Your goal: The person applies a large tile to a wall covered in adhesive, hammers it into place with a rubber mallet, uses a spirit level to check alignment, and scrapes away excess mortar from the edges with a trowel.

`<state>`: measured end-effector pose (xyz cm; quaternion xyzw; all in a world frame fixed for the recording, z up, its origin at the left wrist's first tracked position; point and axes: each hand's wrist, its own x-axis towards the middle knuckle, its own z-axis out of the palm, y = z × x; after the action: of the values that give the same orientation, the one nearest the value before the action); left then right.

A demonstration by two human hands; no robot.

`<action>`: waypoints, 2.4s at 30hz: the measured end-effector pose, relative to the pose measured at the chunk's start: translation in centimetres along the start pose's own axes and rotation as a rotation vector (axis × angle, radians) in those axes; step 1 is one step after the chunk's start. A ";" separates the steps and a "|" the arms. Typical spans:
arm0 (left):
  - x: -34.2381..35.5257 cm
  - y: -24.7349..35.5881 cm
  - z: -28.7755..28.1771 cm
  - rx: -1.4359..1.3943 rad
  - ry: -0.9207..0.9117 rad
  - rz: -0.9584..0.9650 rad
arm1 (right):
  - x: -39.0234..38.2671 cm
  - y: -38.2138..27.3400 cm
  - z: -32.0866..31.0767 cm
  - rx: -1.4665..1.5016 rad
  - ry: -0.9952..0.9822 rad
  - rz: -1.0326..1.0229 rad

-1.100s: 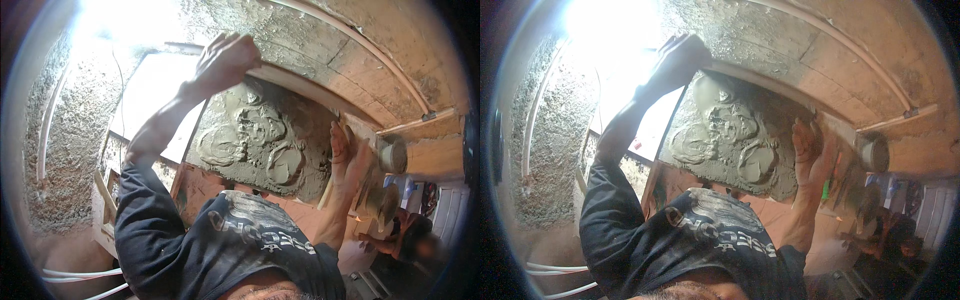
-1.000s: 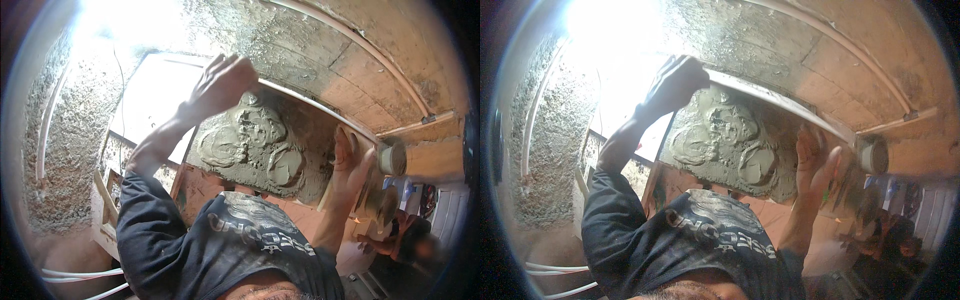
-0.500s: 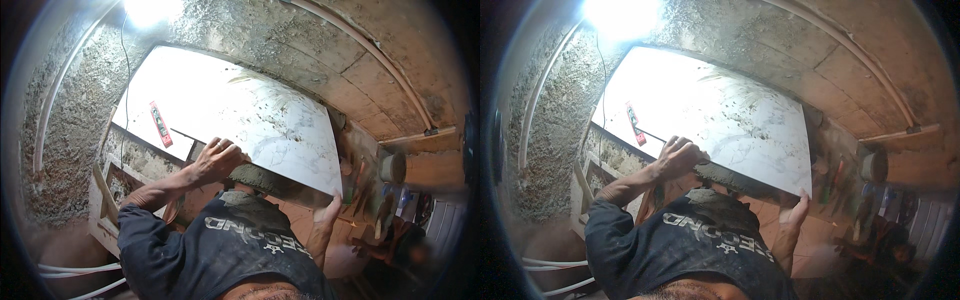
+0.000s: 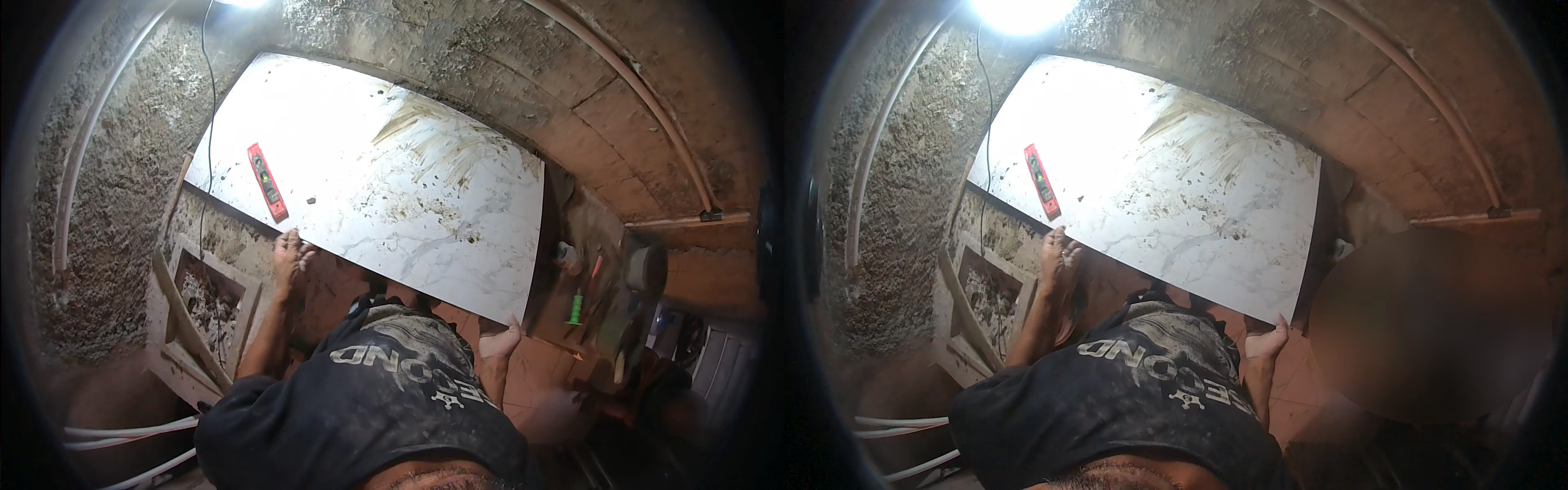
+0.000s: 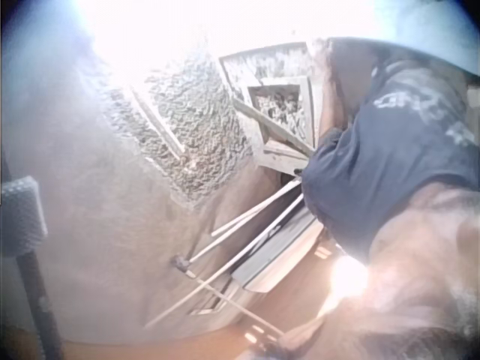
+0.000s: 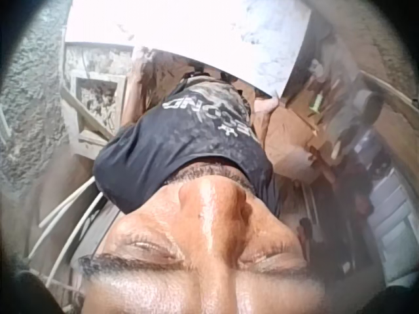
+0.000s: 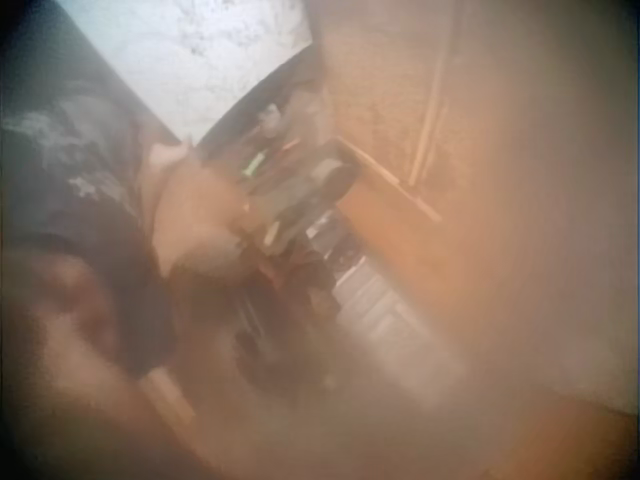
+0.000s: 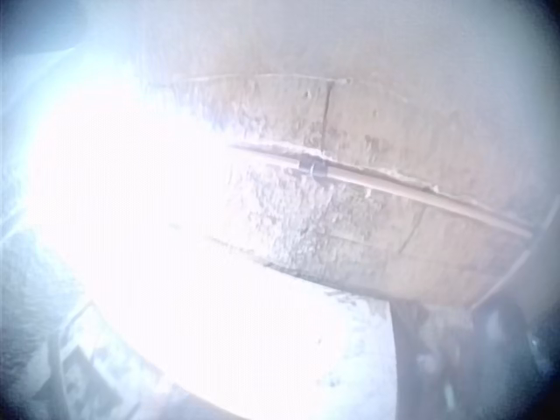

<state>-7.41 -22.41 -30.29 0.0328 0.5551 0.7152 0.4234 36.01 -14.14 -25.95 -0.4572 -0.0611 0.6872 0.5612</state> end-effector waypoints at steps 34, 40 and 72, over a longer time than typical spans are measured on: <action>3.2 -9.7 0.0 -0.148 0.313 -0.316 | 7.2 3.8 -9.1 -0.594 0.251 0.076; 3.8 -10.6 -0.8 -0.109 0.338 -0.307 | 6.9 4.0 -8.4 -0.704 0.248 0.053; 5.5 -8.7 -1.0 0.167 0.419 -0.355 | 7.6 3.1 -9.5 -1.060 0.198 0.025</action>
<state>-6.47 -19.43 -40.15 -0.1786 0.6844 0.5730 0.4141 40.79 -13.08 -37.56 -0.7411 -0.3409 0.5222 0.2485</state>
